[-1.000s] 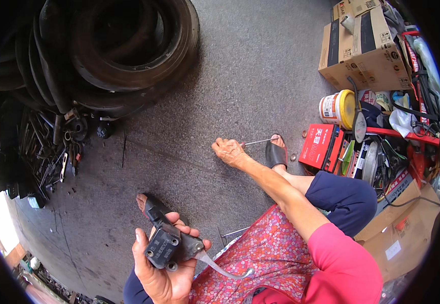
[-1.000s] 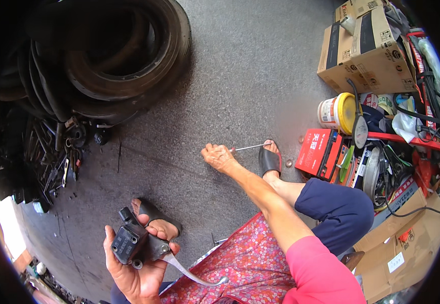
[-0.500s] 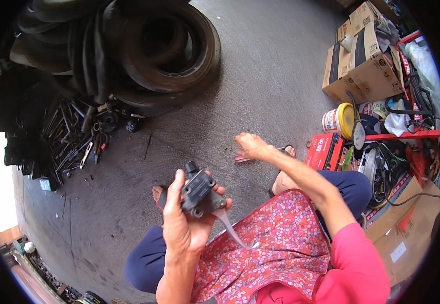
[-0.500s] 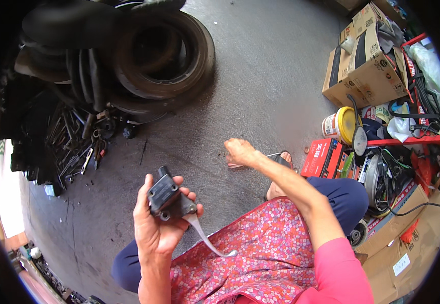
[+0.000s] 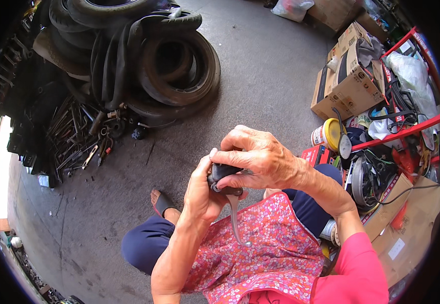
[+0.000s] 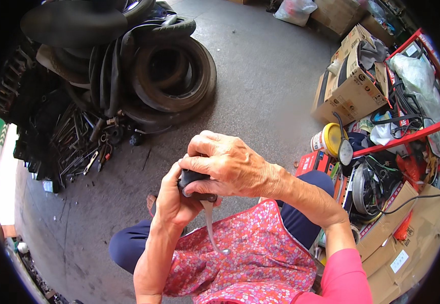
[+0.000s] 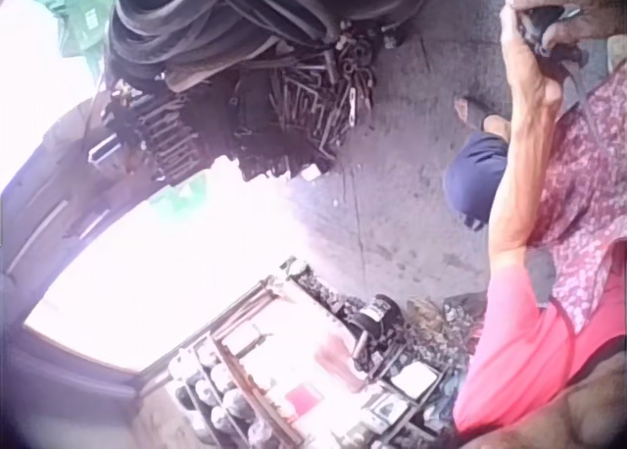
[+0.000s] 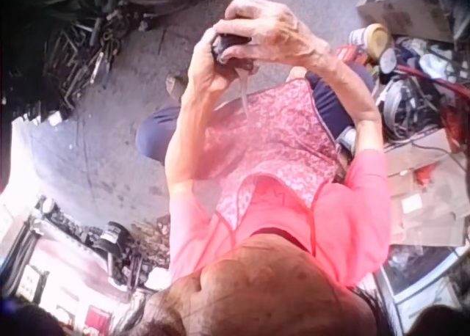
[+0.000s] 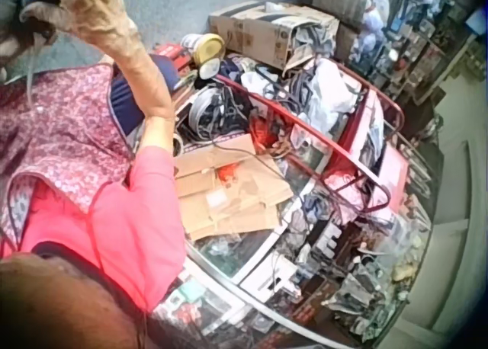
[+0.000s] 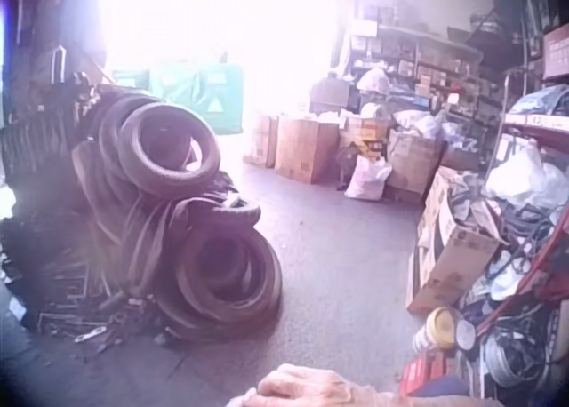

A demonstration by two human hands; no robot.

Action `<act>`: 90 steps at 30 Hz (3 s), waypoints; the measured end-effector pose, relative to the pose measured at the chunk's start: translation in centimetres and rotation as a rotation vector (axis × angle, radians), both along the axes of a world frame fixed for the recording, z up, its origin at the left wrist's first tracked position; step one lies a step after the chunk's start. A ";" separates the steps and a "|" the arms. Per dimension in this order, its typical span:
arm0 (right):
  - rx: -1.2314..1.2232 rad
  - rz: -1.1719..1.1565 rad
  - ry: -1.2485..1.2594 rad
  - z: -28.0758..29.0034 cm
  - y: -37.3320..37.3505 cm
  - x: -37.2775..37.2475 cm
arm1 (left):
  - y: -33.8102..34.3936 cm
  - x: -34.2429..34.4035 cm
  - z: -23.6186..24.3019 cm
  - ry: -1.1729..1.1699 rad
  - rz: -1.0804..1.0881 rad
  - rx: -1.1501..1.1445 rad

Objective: The person uses a screwdriver to disassemble a small mechanical part, likely a brake caliper, in a cluttered workshop. They remove screws and separate the housing from the internal components.

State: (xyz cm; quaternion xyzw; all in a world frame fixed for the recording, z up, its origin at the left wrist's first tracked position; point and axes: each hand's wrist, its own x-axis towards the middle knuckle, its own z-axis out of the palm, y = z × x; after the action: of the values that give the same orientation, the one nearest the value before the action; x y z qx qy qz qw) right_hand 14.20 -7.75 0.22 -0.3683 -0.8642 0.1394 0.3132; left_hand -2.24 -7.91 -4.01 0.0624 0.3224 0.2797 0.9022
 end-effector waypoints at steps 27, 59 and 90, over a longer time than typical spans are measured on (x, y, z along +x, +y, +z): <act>-1.024 -0.808 0.491 -20.2 3.2 7.3 | 1.5 -1.6 -0.9 0.089 0.280 -0.218; -0.483 -0.700 1.145 -15.6 -0.9 2.6 | 1.7 -1.8 -4.2 0.237 0.144 -0.211; 0.310 -0.432 0.369 0.5 -3.1 -2.7 | 1.5 -0.8 -0.5 0.293 0.257 0.061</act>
State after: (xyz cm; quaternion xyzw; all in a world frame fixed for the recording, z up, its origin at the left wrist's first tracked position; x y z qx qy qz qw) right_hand 11.46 -10.86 0.67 -0.4595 -0.7056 0.0007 0.5395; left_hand -3.07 -6.39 -4.56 0.0879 0.4468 0.3903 0.8002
